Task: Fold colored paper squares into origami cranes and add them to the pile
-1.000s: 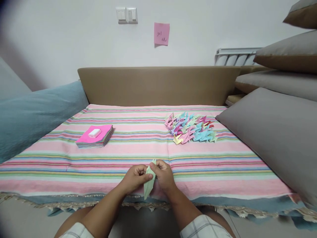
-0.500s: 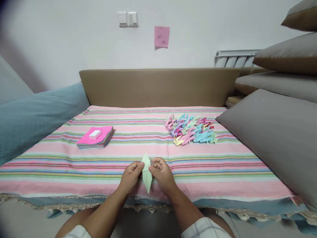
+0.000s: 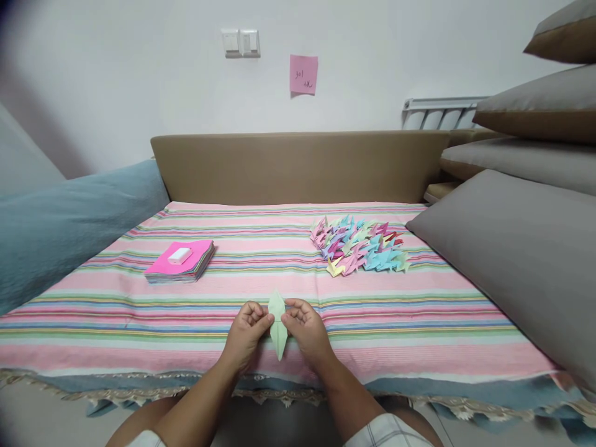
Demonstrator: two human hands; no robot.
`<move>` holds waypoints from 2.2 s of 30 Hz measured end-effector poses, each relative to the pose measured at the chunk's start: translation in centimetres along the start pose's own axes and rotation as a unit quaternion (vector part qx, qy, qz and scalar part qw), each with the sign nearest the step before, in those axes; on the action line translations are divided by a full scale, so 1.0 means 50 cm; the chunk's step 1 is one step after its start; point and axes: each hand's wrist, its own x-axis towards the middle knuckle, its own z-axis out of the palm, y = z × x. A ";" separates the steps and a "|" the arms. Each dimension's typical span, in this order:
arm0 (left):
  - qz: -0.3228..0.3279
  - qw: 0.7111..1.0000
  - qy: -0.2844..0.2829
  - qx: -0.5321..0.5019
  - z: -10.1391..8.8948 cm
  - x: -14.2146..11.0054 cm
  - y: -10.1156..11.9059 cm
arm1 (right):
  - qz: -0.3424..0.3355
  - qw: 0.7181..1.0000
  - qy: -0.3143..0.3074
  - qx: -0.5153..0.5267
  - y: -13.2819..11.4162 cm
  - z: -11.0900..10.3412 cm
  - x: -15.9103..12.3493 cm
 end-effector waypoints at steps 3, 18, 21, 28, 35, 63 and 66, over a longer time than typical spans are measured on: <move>0.012 0.999 0.001 0.030 -0.004 -0.001 -0.005 | -0.005 1.000 -0.008 -0.010 -0.002 0.002 -0.003; -0.005 0.999 -0.051 0.013 -0.009 -0.006 -0.009 | -0.150 0.972 -0.026 -0.178 -0.011 0.011 -0.020; -0.019 0.998 -0.054 0.004 -0.009 -0.005 -0.006 | -0.181 0.955 -0.033 -0.232 -0.013 0.005 -0.018; -0.055 0.997 -0.037 -0.046 -0.005 0.001 -0.009 | -0.153 0.961 -0.077 -0.215 -0.013 -0.010 -0.009; -0.022 0.999 -0.029 -0.014 -0.004 0.002 -0.011 | -0.148 0.965 -0.044 -0.214 -0.005 -0.015 -0.002; 0.085 0.972 -0.057 0.213 -0.032 0.011 0.001 | -0.073 0.992 -0.057 -0.088 0.000 -0.022 0.000; 0.077 0.975 -0.052 0.199 -0.031 0.010 0.003 | -0.111 0.984 -0.093 -0.104 0.007 -0.027 0.001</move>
